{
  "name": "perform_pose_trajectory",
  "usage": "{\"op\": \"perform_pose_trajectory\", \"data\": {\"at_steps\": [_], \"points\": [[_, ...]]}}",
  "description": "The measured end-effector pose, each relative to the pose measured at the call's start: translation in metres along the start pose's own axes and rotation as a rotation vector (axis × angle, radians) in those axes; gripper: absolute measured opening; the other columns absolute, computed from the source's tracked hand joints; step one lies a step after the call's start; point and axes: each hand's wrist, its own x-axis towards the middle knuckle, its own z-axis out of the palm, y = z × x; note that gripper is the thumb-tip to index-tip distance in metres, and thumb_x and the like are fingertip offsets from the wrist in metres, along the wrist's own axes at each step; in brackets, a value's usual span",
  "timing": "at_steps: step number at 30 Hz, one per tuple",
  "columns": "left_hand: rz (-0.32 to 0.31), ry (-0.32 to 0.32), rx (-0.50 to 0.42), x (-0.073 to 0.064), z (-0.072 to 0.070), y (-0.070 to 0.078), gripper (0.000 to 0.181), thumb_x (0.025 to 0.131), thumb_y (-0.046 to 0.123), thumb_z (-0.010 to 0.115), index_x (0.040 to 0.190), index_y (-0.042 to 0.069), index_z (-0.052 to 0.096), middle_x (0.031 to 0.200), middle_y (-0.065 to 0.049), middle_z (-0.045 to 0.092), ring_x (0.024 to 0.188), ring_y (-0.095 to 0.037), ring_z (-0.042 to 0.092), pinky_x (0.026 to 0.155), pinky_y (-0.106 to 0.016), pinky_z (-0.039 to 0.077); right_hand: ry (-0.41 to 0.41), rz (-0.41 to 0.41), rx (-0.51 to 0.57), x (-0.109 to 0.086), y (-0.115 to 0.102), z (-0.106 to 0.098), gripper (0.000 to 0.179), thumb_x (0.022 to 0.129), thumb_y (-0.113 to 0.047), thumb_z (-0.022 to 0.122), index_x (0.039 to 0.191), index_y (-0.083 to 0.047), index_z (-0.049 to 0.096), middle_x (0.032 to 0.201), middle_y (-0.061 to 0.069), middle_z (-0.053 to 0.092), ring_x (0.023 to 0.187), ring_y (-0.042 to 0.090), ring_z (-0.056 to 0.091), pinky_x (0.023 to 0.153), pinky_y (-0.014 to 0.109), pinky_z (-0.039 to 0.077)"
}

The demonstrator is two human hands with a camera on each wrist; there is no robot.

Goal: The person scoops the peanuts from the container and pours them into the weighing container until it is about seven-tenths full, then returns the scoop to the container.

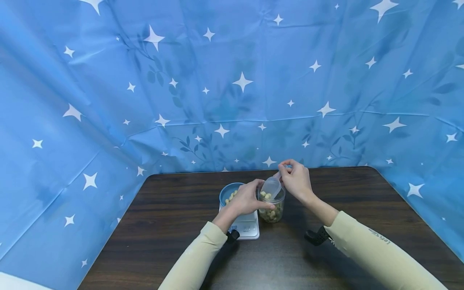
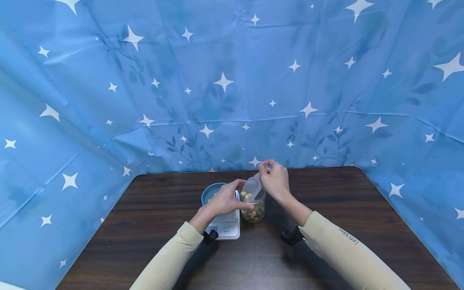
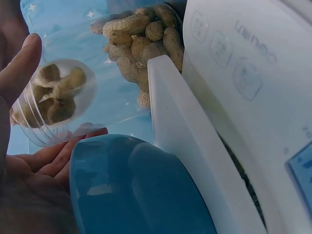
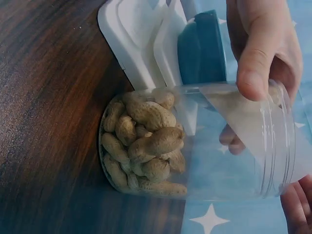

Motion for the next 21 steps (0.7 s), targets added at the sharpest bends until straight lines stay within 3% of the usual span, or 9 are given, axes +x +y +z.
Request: {"op": "perform_pose_trajectory", "data": {"at_steps": [9, 17, 21], "points": [[-0.007, 0.001, 0.012, 0.0, -0.001, 0.002, 0.085, 0.081, 0.049, 0.087, 0.147, 0.01, 0.051, 0.121, 0.001, 0.064, 0.098, -0.011, 0.061, 0.08, -0.032, 0.052, 0.013, 0.12, 0.105, 0.005, 0.003, -0.004, 0.028, 0.106, -0.017, 0.057, 0.119, 0.007, 0.064, 0.086, 0.02, 0.075, 0.065, 0.019, 0.072, 0.059, 0.031, 0.06], [-0.008, 0.001, 0.015, 0.0, -0.001, 0.003, 0.083, 0.081, 0.047, 0.087, 0.147, 0.01, 0.051, 0.126, -0.001, 0.064, 0.107, -0.014, 0.062, 0.086, -0.035, 0.052, 0.02, 0.181, 0.16, 0.009, 0.005, -0.009, 0.032, 0.106, -0.018, 0.056, 0.122, 0.009, 0.063, 0.083, 0.018, 0.074, 0.063, 0.014, 0.071, 0.065, 0.039, 0.061], [-0.013, 0.0, 0.001, 0.0, -0.001, 0.002, 0.084, 0.082, 0.046, 0.087, 0.148, 0.01, 0.051, 0.128, -0.001, 0.064, 0.109, -0.014, 0.062, 0.089, -0.035, 0.052, 0.027, 0.195, 0.17, 0.01, 0.006, -0.01, 0.032, 0.106, -0.017, 0.056, 0.122, 0.01, 0.063, 0.081, 0.016, 0.074, 0.061, 0.011, 0.07, 0.064, 0.037, 0.061]]}}
